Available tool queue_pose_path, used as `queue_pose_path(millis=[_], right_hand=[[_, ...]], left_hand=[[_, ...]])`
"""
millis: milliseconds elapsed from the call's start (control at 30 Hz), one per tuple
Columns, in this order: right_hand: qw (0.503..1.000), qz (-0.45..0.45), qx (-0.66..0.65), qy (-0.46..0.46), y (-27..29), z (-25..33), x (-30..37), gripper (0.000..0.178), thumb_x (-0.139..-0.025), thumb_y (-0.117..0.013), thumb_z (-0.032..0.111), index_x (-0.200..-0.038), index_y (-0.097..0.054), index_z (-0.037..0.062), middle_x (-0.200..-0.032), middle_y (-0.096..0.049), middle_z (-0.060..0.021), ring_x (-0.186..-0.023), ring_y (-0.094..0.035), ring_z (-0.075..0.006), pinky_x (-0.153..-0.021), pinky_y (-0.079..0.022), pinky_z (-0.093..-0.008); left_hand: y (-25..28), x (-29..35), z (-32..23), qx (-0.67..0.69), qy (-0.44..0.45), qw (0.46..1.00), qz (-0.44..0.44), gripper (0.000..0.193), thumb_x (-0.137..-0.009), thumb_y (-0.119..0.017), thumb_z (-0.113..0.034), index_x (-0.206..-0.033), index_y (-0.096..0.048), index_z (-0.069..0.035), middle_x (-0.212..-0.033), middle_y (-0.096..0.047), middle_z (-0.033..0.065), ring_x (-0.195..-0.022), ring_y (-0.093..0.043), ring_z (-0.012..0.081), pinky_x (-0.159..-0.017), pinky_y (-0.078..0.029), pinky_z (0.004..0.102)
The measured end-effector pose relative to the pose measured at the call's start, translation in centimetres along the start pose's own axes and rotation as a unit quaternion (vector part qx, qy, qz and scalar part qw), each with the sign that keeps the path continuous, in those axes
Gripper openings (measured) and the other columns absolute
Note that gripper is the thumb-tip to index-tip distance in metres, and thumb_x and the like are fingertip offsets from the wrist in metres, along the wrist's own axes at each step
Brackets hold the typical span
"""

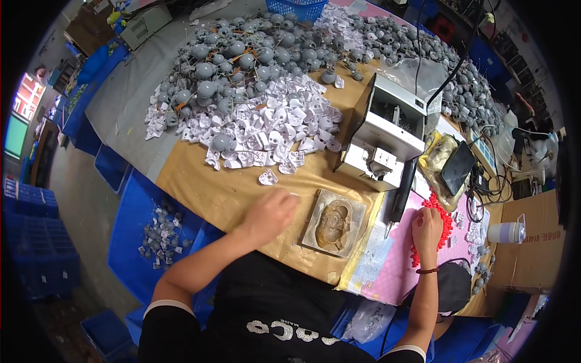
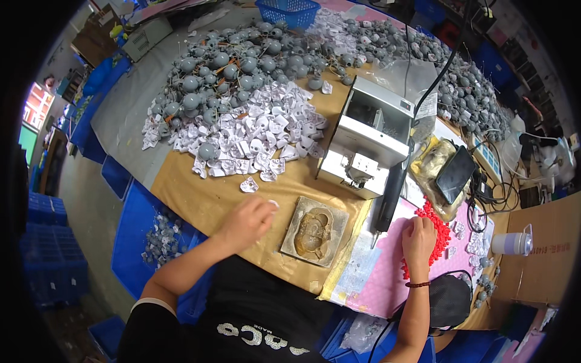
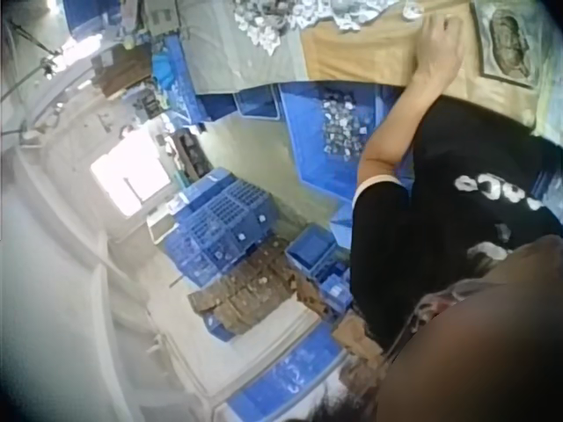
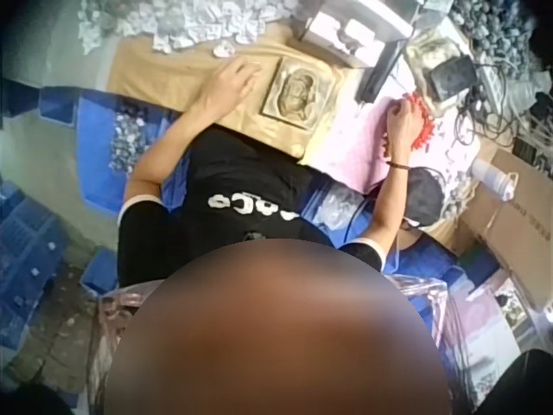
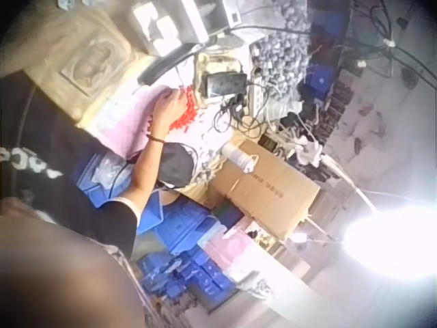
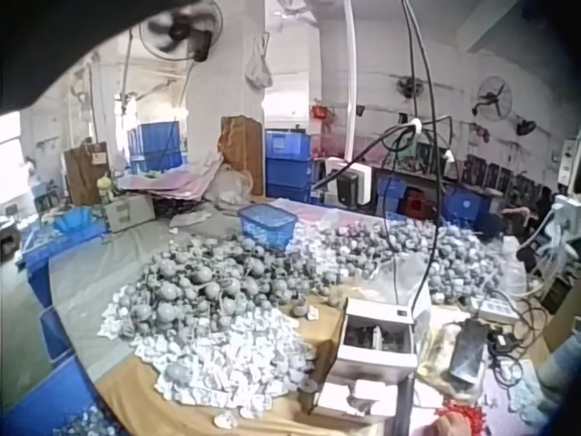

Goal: Assembling and testing small components using a handheld electronic tool on a workbench.

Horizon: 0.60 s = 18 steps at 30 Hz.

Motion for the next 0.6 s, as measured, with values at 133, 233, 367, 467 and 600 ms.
queue_pose_path(millis=[133, 233, 367, 467, 600], right_hand=[[0.981, -0.024, -0.182, -0.058, 2.3, 0.9, -0.7, 0.017, -0.08, -0.064, -0.007, -0.095, -0.065, 0.0023, -0.094, -0.059, -0.0109, -0.081, -0.059, -0.0251, -0.074, -0.049, -0.0383], [0.967, -0.03, -0.25, -0.04, 4.0, 2.3, -1.3, 0.019, -0.08, -0.063, -0.01, -0.096, -0.067, 0.001, -0.094, -0.059, -0.0099, -0.079, -0.059, -0.0204, -0.071, -0.049, -0.0331], [0.932, 0.019, -0.362, 0.016, 5.5, 8.7, -1.9, 0.02, -0.082, -0.068, -0.011, -0.099, -0.068, 0.0006, -0.095, -0.064, -0.0099, -0.078, -0.061, -0.0173, -0.069, -0.05, -0.0291], [0.892, 0.047, -0.441, 0.086, 5.7, 14.5, -1.9, 0.022, -0.083, -0.076, -0.007, -0.101, -0.067, 0.0013, -0.097, -0.068, -0.0101, -0.081, -0.066, -0.0202, -0.068, -0.053, -0.0306], [0.883, 0.027, -0.415, 0.217, 5.6, 20.1, -1.7, 0.025, -0.078, -0.08, -0.003, -0.098, -0.066, 0.0052, -0.097, -0.068, -0.0085, -0.085, -0.065, -0.0265, -0.072, -0.053, -0.0357]], left_hand=[[-2.2, -1.8, -5.8, 0.175, -0.08, 0.981, 0.026, 0.033, -0.082, -0.071, -0.008, -0.116, -0.069, -0.008, -0.103, -0.062, 0.007, -0.105, -0.062, 0.0271, -0.086, -0.054, 0.0398], [-4.8, -2.5, -7.0, 0.171, -0.138, 0.973, 0.065, 0.034, -0.081, -0.071, -0.007, -0.114, -0.07, -0.008, -0.106, -0.063, 0.0073, -0.107, -0.063, 0.0266, -0.091, -0.053, 0.0414], [-5.9, -3.5, -6.2, 0.126, -0.142, 0.981, 0.047, 0.042, -0.08, -0.075, -0.004, -0.121, -0.07, -0.009, -0.114, -0.065, 0.0091, -0.117, -0.061, 0.0311, -0.1, -0.051, 0.0448], [-4.8, -3.4, -6.2, 0.119, -0.086, 0.989, 0.021, 0.047, -0.08, -0.079, -0.007, -0.125, -0.069, -0.01, -0.125, -0.062, 0.0107, -0.125, -0.055, 0.0341, -0.106, -0.047, 0.0465], [-0.3, -3.5, -4.1, 0.131, -0.036, 0.989, -0.051, 0.054, -0.079, -0.083, -0.01, -0.131, -0.065, -0.009, -0.131, -0.061, 0.0118, -0.125, -0.055, 0.0341, -0.108, -0.045, 0.0468]])
Point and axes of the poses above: each hand's wrist, its own x-axis away from the middle knuckle, its own y-axis out of the back of the hand, z = x × y, the point moved 7 cm from there along -x, towards the middle knuckle
